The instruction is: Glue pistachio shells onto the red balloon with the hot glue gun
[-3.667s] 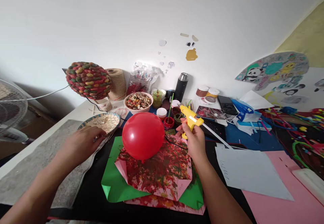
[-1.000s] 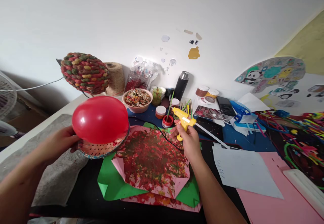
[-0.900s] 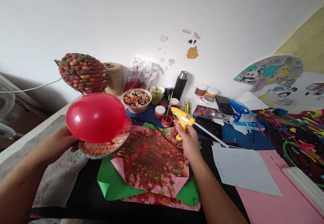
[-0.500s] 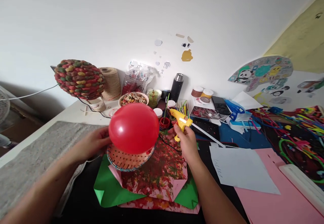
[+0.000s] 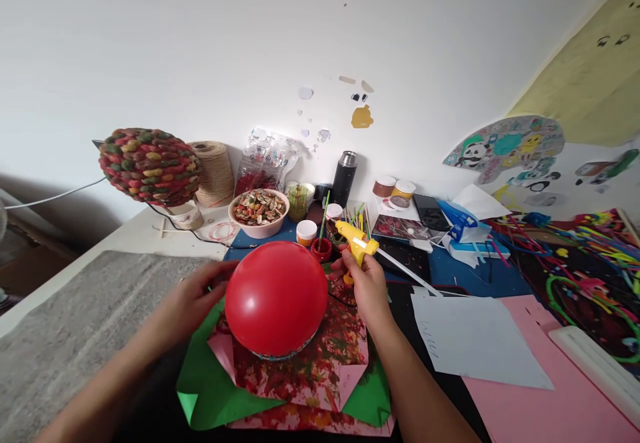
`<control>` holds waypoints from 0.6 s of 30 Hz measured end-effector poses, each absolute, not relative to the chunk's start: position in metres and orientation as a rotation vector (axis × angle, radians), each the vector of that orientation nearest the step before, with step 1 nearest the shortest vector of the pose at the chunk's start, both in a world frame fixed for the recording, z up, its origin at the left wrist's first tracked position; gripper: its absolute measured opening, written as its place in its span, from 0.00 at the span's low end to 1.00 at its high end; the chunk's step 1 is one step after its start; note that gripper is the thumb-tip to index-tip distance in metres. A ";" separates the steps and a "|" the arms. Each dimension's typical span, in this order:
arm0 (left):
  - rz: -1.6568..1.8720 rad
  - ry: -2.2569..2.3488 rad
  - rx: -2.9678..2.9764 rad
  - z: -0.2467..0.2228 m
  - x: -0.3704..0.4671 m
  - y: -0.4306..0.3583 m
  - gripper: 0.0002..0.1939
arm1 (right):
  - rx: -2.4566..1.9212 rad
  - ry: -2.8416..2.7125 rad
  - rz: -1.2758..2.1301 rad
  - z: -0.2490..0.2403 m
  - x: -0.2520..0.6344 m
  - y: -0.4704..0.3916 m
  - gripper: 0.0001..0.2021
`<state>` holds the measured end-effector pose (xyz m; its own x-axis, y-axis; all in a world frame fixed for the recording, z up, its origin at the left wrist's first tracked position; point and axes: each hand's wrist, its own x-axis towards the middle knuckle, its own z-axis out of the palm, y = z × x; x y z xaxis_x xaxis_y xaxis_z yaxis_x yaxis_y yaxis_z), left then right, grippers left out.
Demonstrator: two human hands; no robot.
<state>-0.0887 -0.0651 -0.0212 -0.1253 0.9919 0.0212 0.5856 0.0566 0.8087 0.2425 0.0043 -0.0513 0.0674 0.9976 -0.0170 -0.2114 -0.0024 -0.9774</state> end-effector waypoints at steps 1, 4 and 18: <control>0.974 1.841 1.553 -0.017 -0.092 -0.067 0.39 | -1.090 -1.001 1.260 -0.051 0.242 0.004 0.33; 1.047 1.804 1.478 -0.009 -0.098 -0.084 0.42 | -1.092 -1.014 1.261 -0.051 0.242 0.003 0.32; 0.957 1.405 1.774 -0.013 -0.077 -0.089 0.48 | -1.047 -1.029 1.313 -0.044 0.239 -0.002 0.32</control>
